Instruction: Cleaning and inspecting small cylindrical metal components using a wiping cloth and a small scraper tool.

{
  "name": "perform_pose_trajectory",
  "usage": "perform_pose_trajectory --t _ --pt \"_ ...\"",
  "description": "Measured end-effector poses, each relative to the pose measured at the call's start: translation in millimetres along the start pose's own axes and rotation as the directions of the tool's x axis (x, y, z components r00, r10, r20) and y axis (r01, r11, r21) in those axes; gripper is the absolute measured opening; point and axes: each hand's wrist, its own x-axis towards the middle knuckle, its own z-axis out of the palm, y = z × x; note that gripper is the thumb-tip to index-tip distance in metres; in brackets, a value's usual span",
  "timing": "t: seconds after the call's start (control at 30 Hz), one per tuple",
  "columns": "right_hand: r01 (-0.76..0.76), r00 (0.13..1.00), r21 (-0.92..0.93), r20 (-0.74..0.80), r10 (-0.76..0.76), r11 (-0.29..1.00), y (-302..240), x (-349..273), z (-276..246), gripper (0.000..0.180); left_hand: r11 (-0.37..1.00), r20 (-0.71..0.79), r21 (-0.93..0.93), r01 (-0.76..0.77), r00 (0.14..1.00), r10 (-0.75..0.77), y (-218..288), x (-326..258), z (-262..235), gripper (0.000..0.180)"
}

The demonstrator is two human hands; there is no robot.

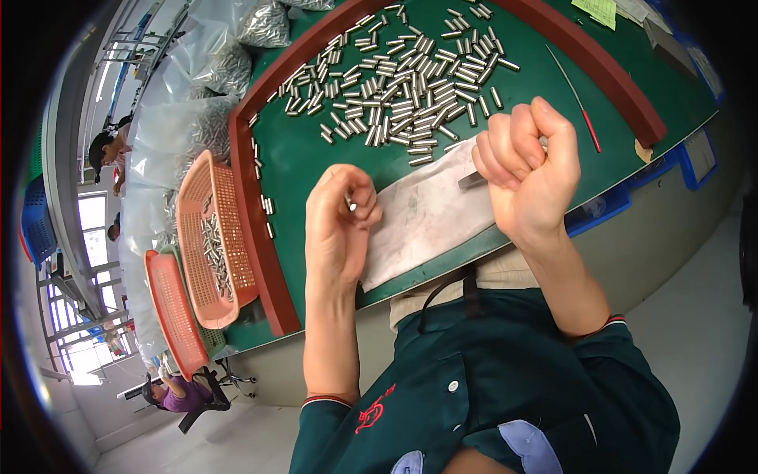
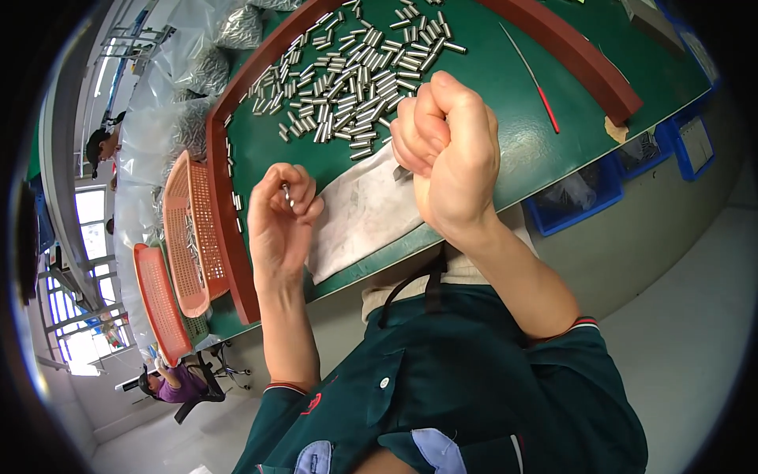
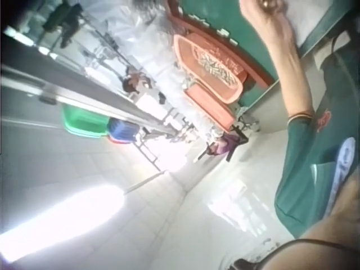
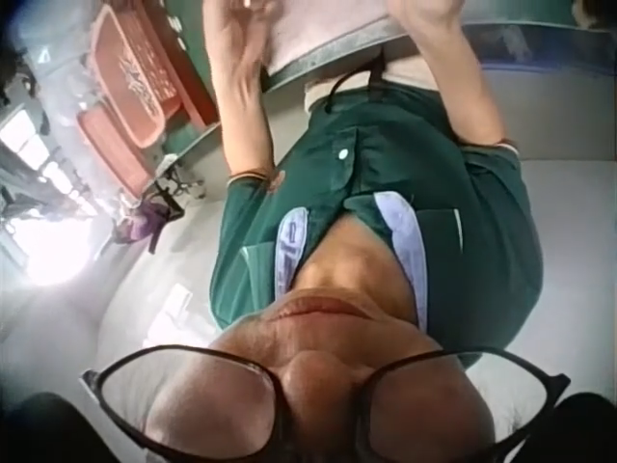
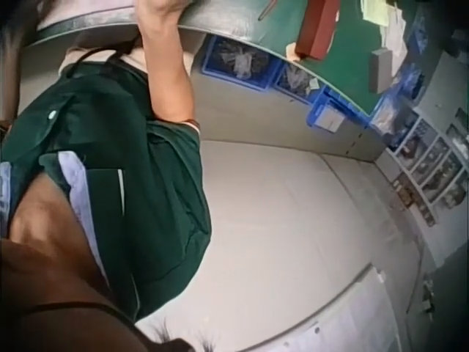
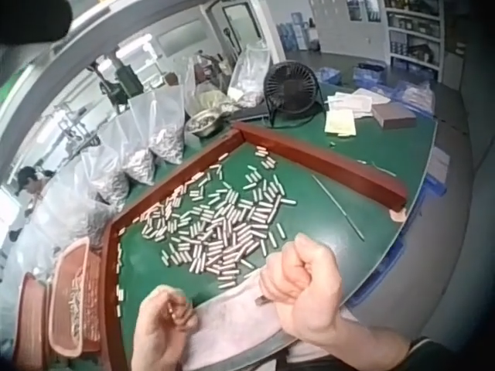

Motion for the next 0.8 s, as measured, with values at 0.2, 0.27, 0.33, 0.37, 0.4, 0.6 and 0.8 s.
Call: perform_pose_trajectory --t 0.2,0.27,0.33,0.37,0.4,0.6,0.8 --pt "-0.010 1.000 0.007 -0.004 0.010 1.000 1 7 -3 0.039 0.283 0.145 0.935 -0.213 0.959 0.243 -7 20 31 0.004" --pt "-0.018 1.000 0.011 -0.012 0.018 1.000 2 7 -4 0.039 0.110 0.246 0.952 -0.285 0.929 0.277 -10 28 34 0.007" --pt "-0.010 1.000 0.016 -0.004 0.010 1.000 3 8 -6 0.040 -0.090 0.438 0.898 -0.431 0.851 0.289 -15 34 31 0.009" --pt "-0.012 1.000 0.017 -0.004 0.012 1.000 3 8 -6 0.040 -0.126 0.434 0.901 -0.415 0.864 0.254 -13 34 33 0.010" --pt "-0.014 1.000 0.021 -0.004 0.014 1.000 3 7 -6 0.040 -0.124 0.434 0.901 -0.416 0.865 0.251 -13 35 33 0.010" --pt "-0.005 1.000 0.033 0.004 0.005 0.999 2 7 -2 0.040 -0.263 0.507 0.850 -0.457 0.846 0.166 -6 35 35 0.011" --pt "-0.013 0.999 0.019 0.030 0.013 1.000 2 6 1 0.040 -0.241 0.686 0.715 -0.657 0.725 0.058 -4 10 16 0.013"
